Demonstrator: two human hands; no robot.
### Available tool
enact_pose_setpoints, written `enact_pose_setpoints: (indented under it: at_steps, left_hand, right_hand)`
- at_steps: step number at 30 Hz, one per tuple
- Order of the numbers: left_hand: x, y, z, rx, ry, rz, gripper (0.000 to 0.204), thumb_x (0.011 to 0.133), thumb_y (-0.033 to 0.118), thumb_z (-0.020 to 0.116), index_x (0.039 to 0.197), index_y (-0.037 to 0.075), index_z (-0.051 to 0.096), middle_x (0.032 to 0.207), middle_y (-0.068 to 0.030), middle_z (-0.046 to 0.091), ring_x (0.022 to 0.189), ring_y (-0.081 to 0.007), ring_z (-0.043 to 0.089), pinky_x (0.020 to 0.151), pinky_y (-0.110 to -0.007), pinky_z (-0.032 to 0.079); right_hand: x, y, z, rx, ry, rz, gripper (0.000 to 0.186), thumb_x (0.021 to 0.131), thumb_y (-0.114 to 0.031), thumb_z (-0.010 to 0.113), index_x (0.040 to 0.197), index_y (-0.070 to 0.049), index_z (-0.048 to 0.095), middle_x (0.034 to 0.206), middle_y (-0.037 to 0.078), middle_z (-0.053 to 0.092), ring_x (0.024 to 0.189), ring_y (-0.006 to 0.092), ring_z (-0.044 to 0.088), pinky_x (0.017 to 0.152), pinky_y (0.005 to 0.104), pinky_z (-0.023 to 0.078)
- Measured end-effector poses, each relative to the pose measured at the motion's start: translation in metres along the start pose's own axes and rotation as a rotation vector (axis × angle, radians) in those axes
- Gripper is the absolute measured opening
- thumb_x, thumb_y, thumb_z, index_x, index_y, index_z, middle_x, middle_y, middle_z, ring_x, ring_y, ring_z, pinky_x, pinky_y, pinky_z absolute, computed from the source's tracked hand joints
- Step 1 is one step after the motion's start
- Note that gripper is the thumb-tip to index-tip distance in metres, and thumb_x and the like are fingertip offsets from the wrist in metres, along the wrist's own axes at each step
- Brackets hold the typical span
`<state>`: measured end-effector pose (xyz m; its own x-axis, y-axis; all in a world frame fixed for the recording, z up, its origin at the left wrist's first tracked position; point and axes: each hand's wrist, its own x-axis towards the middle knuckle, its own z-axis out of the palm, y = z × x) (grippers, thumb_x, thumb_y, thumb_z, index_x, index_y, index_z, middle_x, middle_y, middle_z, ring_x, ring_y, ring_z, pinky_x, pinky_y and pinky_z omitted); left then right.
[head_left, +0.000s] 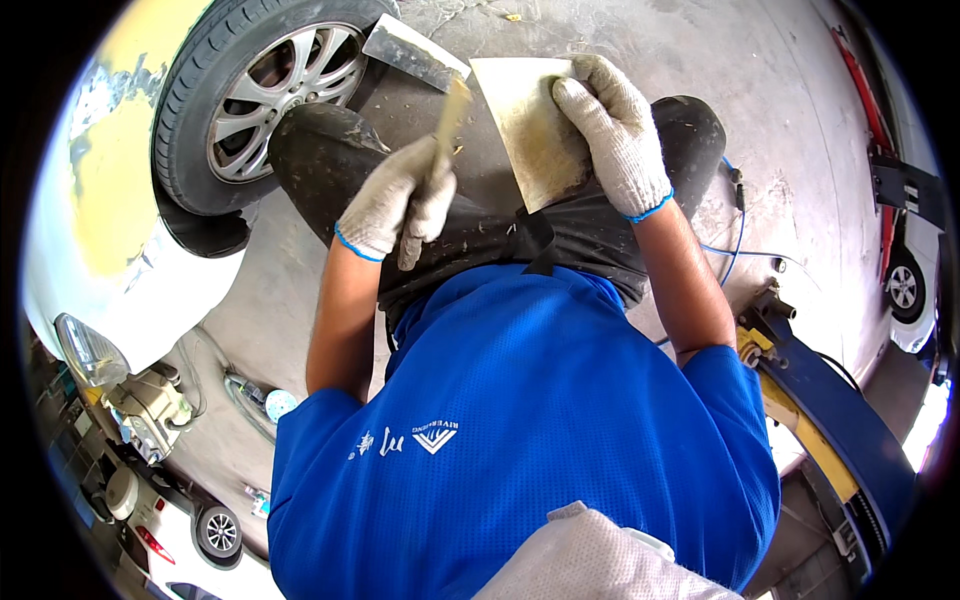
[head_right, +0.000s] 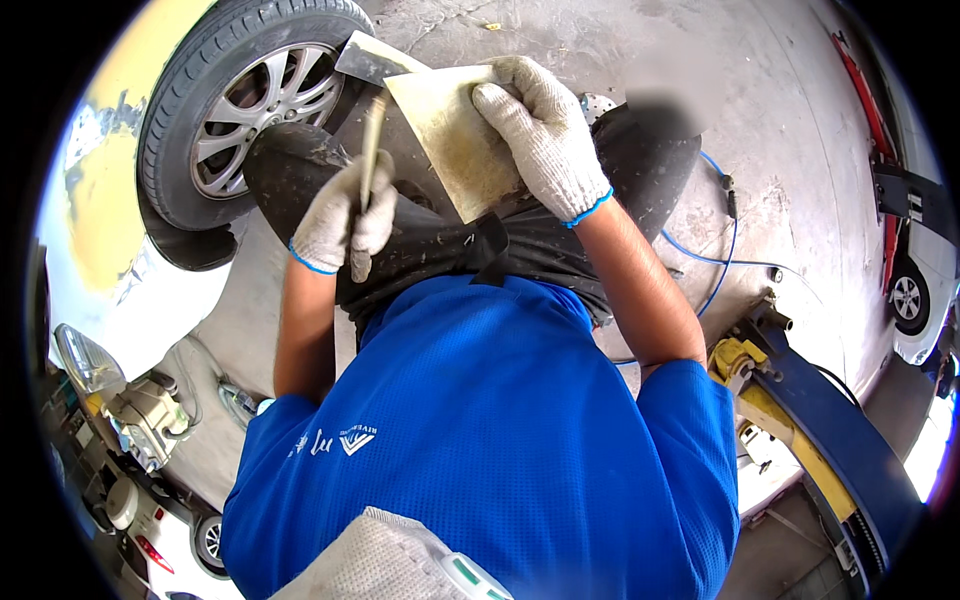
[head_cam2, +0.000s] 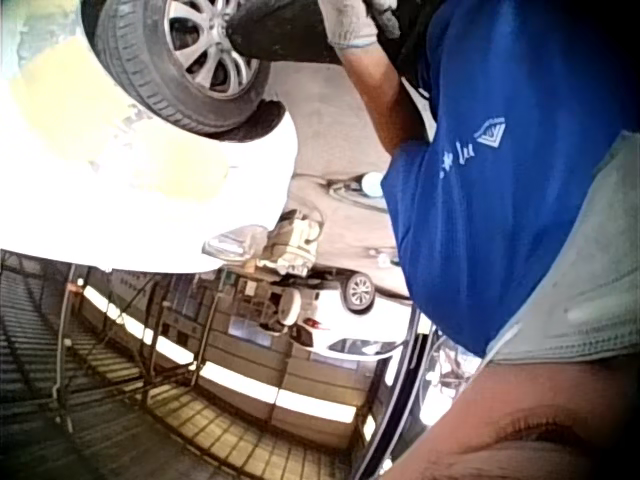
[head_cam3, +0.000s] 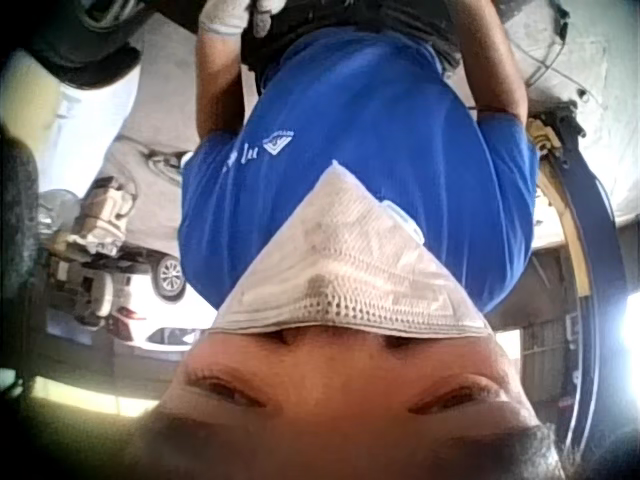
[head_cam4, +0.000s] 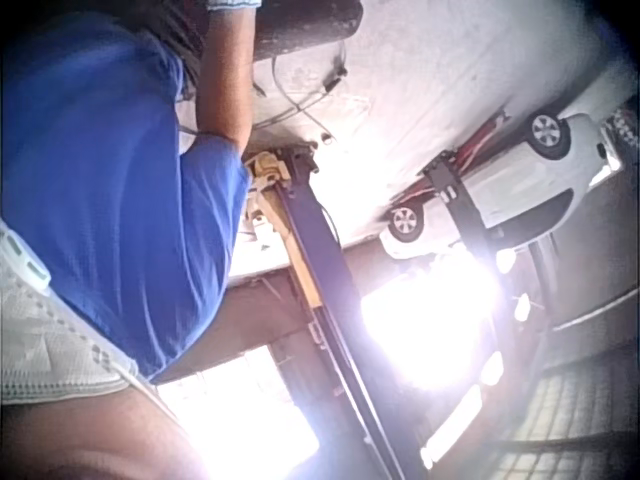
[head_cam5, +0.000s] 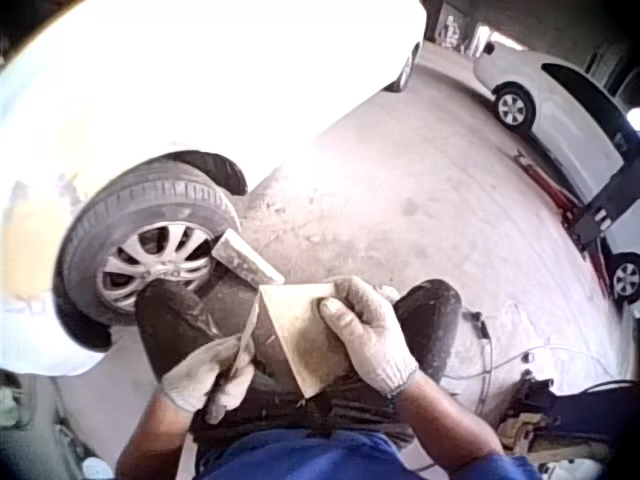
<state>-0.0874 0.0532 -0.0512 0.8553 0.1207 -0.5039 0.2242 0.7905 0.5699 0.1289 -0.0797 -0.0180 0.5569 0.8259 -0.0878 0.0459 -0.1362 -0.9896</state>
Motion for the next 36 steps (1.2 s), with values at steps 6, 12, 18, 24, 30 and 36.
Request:
enact_pose_setpoints:
  at_steps: [6,12,18,24,30,36]
  left_hand:
    - [0.012,-0.006,-0.008,-0.203,-0.074,0.218,0.036,0.105,0.046,0.04,0.085,0.017,0.046,0.051,0.0008,0.043,0.037,-0.0113,0.037,0.036,-0.027,0.031]
    - [0.007,-0.015,0.029,0.194,0.199,-0.064,0.031,0.102,0.042,0.05,0.088,0.014,0.048,0.052,0.002,0.043,0.036,-0.009,0.035,0.035,-0.025,0.028]
    - [0.003,-0.019,0.021,0.45,0.281,0.127,0.034,0.098,0.041,0.058,0.106,0.008,0.053,0.064,0.0007,0.051,0.049,-0.0061,0.045,0.045,-0.023,0.038]
    - [0.02,-0.041,0.024,0.569,0.439,0.18,0.027,0.097,0.029,0.063,0.106,0.005,0.056,0.074,-0.0006,0.057,0.057,-0.0047,0.049,0.047,-0.02,0.041]
    - [0.018,-0.043,0.025,0.477,0.487,0.156,0.026,0.097,0.027,0.062,0.103,0.003,0.054,0.072,-0.0017,0.056,0.054,-0.0049,0.049,0.046,-0.02,0.042]
    - [0.011,-0.041,0.02,0.415,0.533,0.251,0.028,0.097,0.029,0.063,0.101,0.004,0.052,0.07,-0.0028,0.056,0.051,-0.0059,0.049,0.044,-0.021,0.04]
  right_hand:
    - [0.0,0.019,0.0,-0.12,-0.278,-0.08,0.025,0.095,-0.014,0.063,0.116,0.0,0.063,0.1,0.007,0.068,0.097,0.0146,0.06,0.089,0.0305,0.05]
    - [0.002,0.016,-0.004,0.144,0.007,0.087,0.02,0.096,-0.015,0.062,0.111,-0.001,0.064,0.096,0.0,0.064,0.09,0.0065,0.056,0.08,0.0236,0.048]
    - [0.005,0.009,-0.014,-0.168,0.242,-0.091,0.014,0.094,-0.009,0.063,0.106,-0.001,0.065,0.089,0.0,0.066,0.082,0.0084,0.059,0.074,0.0261,0.051]
    - [-0.004,-0.006,0.003,-0.508,-0.03,-0.537,0.016,0.091,-0.009,0.064,0.107,-0.006,0.065,0.094,0.014,0.068,0.082,0.0295,0.067,0.074,0.0341,0.054]
    - [0.007,-0.014,0.011,-0.691,-0.175,-0.546,0.019,0.088,-0.012,0.061,0.106,-0.009,0.066,0.095,0.014,0.067,0.089,0.0362,0.066,0.076,0.0424,0.054]
    - [0.017,-0.002,0.002,-0.643,-0.21,-0.401,0.017,0.09,-0.009,0.063,0.106,-0.004,0.066,0.094,0.017,0.068,0.086,0.0357,0.067,0.075,0.0369,0.053]
